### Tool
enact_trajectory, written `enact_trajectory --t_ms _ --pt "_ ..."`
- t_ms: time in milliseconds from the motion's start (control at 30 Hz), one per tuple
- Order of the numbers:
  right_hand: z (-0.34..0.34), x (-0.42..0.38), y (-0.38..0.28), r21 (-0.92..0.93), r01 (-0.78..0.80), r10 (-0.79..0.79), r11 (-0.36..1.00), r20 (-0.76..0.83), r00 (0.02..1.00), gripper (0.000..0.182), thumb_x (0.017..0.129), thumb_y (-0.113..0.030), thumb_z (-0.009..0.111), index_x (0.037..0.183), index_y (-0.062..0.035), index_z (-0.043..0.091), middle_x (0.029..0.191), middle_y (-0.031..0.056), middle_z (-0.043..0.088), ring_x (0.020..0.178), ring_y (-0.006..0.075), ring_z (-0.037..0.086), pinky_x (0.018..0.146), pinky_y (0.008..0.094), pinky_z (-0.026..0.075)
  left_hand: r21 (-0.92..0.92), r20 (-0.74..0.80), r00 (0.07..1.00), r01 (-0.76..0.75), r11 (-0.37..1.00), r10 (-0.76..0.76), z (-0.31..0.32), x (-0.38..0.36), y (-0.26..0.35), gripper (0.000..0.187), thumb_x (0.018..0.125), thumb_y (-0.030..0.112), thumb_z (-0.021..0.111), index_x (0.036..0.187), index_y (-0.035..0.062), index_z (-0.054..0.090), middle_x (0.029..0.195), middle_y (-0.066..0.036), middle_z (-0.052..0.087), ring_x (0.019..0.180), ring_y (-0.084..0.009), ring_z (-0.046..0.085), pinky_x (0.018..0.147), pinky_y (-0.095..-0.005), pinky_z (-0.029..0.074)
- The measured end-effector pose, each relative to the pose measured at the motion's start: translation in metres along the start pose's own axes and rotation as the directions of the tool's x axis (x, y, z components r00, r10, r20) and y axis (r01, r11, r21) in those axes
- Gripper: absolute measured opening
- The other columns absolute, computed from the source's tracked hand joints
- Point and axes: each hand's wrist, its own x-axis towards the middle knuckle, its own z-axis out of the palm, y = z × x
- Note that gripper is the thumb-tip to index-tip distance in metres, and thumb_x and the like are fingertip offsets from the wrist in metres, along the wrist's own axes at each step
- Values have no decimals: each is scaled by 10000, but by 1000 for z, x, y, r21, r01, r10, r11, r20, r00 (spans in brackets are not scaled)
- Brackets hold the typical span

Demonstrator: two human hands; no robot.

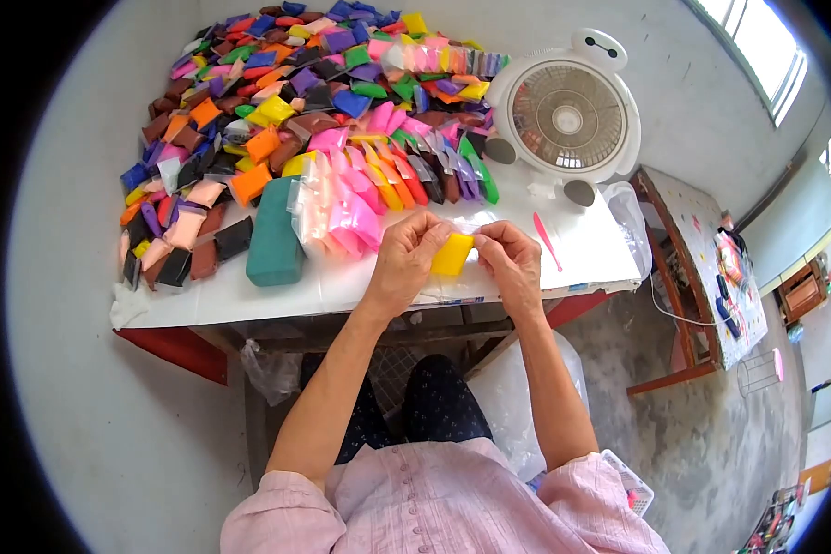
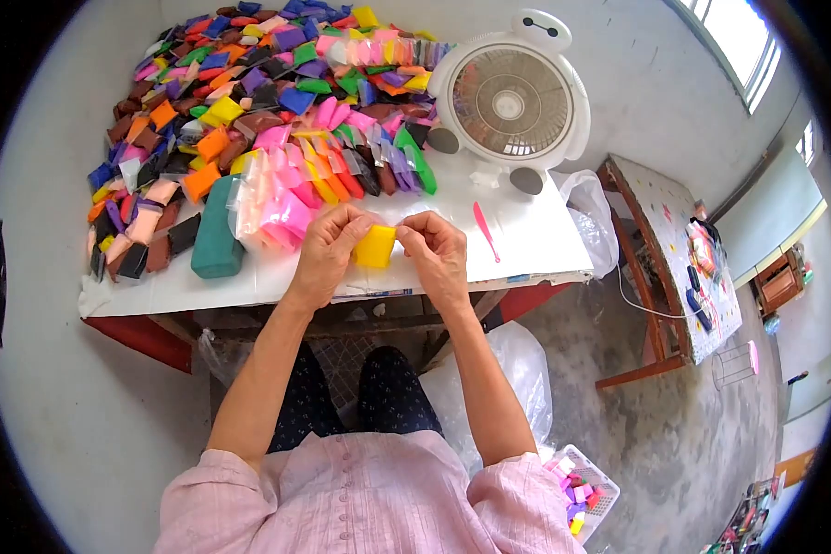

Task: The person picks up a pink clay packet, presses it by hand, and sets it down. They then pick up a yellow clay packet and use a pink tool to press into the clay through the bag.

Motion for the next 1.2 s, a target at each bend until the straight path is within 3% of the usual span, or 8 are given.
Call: enact_trajectory --t_ms 300,367,433,567,700,967,1100,1200 --pt "0 -2 -3 4 32 -30 999 -205 978 144 925 -91 557 840 17 602 760 36 631 662 73 529 589 223 435 102 9 1000 26 994 -27 8 -6 15 150 974 153 579 950 9 609 846 -4 612 772 -51 556 702 -208 479" --pt "-8 -1 2 -528 137 -302 838 -240 923 101 885 -83 599 903 17 598 804 119 639 697 227 580 637 335 472 96 1 1000 -12 995 12 6 -6 10 144 974 148 575 962 9 611 861 -8 618 779 -54 562 701 -208 480" --pt "-18 2 -9 -895 120 -561 429 -160 812 103 826 -74 635 882 10 613 874 144 604 838 316 579 705 412 473 80 7 1000 -21 997 21 5 -8 10 136 971 140 573 974 9 610 868 -10 618 782 -58 564 706 -209 481" --pt "-46 9 3 -968 -135 -291 210 -193 937 148 803 -94 635 917 -2 652 920 163 592 917 349 567 757 443 481 13 105 991 79 997 -80 2 -5 16 105 950 120 567 986 31 607 888 -12 603 822 -72 566 765 -217 467" --pt "-59 17 6 -993 -6 -186 115 -28 982 119 814 -86 610 887 0 647 879 184 605 843 347 623 718 444 515 170 245 951 152 974 -191 9 8 30 104 923 103 533 973 39 598 902 -19 594 846 -83 560 771 -226 448" --pt "-69 7 -9 -993 71 -106 -93 80 991 104 840 -80 586 841 -8 661 851 161 618 816 320 654 707 391 542 726 500 851 -514 457 162 33 19 7 173 837 118 578 994 44 577 828 -148 584 838 -313 578 782 -391 445" --pt "-73 -3 -11 -971 145 -156 -188 176 972 98 846 -60 569 807 -7 642 834 143 602 792 303 647 669 382 533 788 512 804 -579 208 302 35 6 9 142 839 139 608 953 56 594 941 -98 595 947 -295 540 855 -399 413" --pt "-79 -8 -12 -970 157 -216 -185 197 956 72 848 -44 557 810 -2 601 845 144 584 777 305 642 637 381 522 786 467 863 -504 357 190 33 -2 5 148 872 152 581 981 56 614 1041 -88 595 1018 -278 509 913 -403 380"
